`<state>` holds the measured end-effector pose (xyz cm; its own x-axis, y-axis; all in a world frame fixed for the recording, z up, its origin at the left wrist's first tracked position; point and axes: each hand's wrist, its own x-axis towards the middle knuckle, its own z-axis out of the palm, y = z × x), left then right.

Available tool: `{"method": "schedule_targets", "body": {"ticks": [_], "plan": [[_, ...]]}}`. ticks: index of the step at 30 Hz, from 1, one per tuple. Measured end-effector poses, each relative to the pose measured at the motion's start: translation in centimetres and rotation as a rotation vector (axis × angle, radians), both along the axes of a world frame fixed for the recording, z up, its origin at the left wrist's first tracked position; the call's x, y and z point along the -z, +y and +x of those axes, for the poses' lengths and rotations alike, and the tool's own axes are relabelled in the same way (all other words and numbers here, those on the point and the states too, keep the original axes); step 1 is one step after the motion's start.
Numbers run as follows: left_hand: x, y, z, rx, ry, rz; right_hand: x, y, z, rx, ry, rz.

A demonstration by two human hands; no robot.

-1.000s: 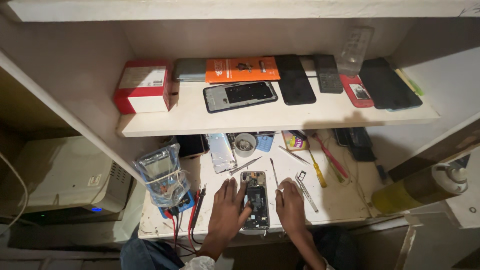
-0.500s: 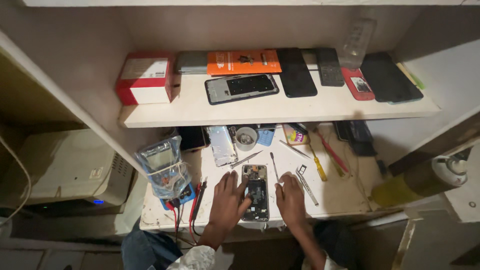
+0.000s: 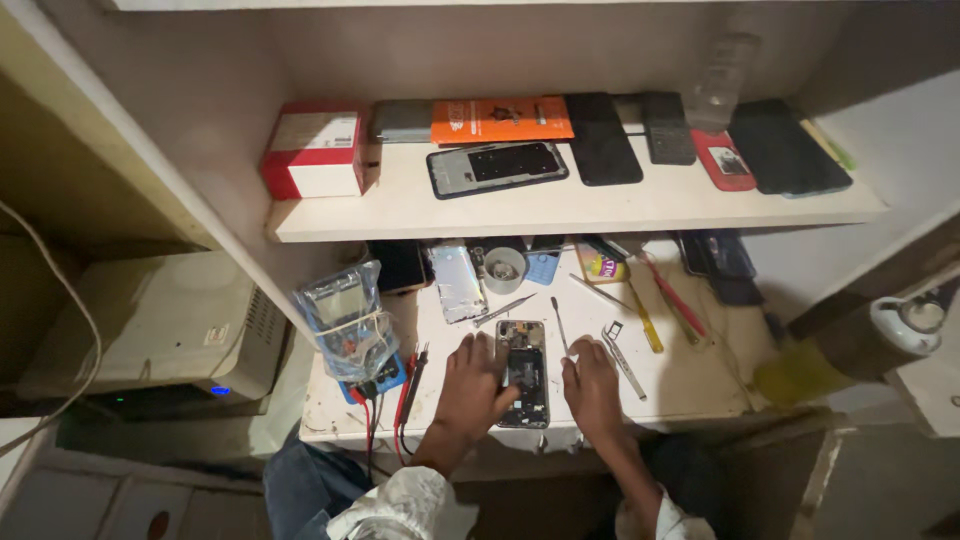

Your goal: The person sits at a repair bench working on a disassembled smartphone. They hold the phone chassis steady with one hand while using a screwdriver and tweezers with the other to work on internal components, occasionally repositioning the phone and picking up small parts from the workbench.

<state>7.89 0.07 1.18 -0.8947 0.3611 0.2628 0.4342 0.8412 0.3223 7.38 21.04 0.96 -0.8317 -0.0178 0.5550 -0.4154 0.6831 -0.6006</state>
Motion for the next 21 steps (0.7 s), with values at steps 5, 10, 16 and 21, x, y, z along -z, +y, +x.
{"method": "schedule_targets", "body": {"ticks": [5, 10, 16, 21], "plan": [[0.6, 0.4, 1.8, -0.006, 0.125, 0.017, 0.4, 1.0, 0.4, 0.024, 0.013, 0.024], [0.2, 0.4, 1.3, 0.003, 0.051, 0.068, 0.3, 1.0, -0.2, 0.05, -0.038, 0.004], [-0.2, 0.7, 1.1, -0.003, 0.057, 0.103, -0.6, 1.0, -0.6, 0.036, -0.043, 0.015], [0.0, 0.7, 0.8, 0.0, 0.027, 0.103, -1.8, -0.7, 0.5, 0.022, -0.02, 0.264]]}}
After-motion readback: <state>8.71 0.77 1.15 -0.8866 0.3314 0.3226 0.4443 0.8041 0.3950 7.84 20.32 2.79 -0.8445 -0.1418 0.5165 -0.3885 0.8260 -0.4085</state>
